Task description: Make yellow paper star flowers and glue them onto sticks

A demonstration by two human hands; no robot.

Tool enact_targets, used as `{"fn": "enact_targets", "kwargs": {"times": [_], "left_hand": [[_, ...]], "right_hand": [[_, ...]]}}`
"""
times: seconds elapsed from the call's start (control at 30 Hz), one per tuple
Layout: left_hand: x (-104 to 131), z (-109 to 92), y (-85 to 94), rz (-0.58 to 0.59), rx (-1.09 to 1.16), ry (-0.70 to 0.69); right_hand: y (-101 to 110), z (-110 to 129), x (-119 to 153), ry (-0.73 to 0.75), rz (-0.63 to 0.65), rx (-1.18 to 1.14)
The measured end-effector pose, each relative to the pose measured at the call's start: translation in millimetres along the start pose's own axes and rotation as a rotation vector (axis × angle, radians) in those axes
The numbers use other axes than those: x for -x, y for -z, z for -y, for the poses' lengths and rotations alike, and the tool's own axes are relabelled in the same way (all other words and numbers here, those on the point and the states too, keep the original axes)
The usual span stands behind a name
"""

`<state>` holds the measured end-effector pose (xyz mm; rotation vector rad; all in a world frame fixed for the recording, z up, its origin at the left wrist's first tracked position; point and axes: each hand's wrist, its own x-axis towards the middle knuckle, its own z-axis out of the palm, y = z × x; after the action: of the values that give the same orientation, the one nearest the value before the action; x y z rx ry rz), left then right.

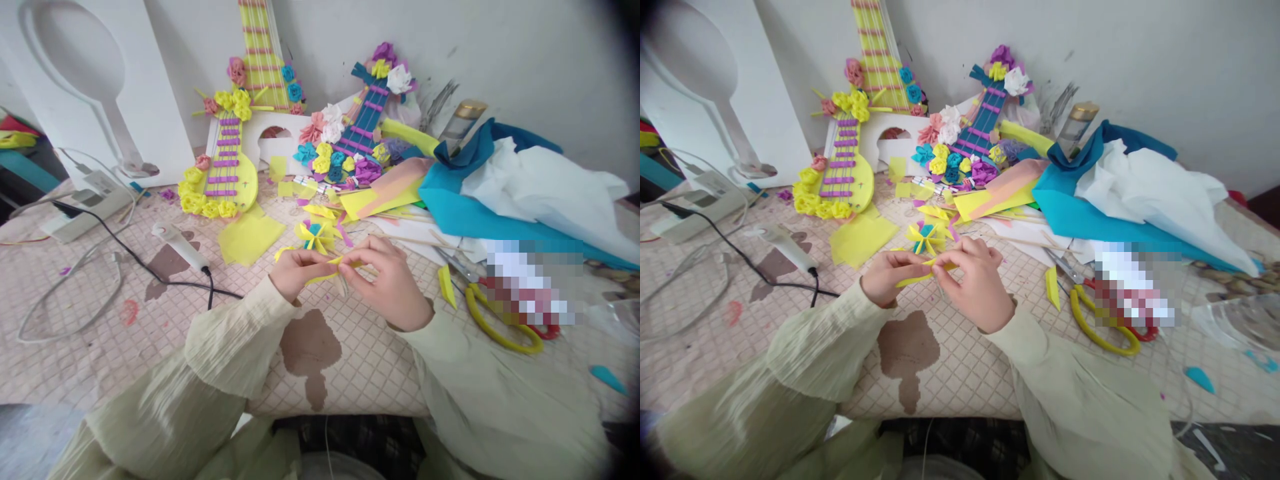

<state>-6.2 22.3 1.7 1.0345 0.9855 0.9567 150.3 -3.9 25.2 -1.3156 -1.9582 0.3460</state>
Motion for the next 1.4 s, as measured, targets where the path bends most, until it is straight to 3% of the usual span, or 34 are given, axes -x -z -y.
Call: {"fn": "enact_targets", "kwargs": {"times": [0.5, 0.8, 0.9, 0.97, 1.0, 1.1, 1.17, 1.3, 1.4], "left_hand": [[0, -5, -2.0, -0.023, 0.184, 0.086], [2, -8, -5.2, -0.013, 0.213, 0.096], [4, -10, -6.8, -0.062, 0.292, 0.125], [4, -12, -6.7, -0.082, 0.329, 0.128], [4, -12, -6.4, -0.086, 0.341, 0.128], [4, -14, -5.0, -0.095, 0.367, 0.123], [3, -13, -4.6, -0.100, 0.372, 0.126], [2, -9, -5.3, -0.111, 0.353, 0.138], [2, -6, -6.1, -0.103, 0.304, 0.109]], "right_hand": [[-9, -1, 3, 0.135, -0.308, 0.094], [-6, 2, 3, -0.002, -0.333, -0.069], [0, -8, -2, -0.078, -0.440, -0.259], [3, -16, -5, -0.205, -0.472, -0.456], [3, -20, -6, -0.285, -0.430, -0.576], [1, -25, -7, -0.504, -0.141, -0.948], [-3, -24, -5, -0.557, 0.007, -1.080], [-12, -21, 0, -0.480, 0.135, -1.031], [-17, -20, 3, -0.480, 0.138, -0.930]]}}
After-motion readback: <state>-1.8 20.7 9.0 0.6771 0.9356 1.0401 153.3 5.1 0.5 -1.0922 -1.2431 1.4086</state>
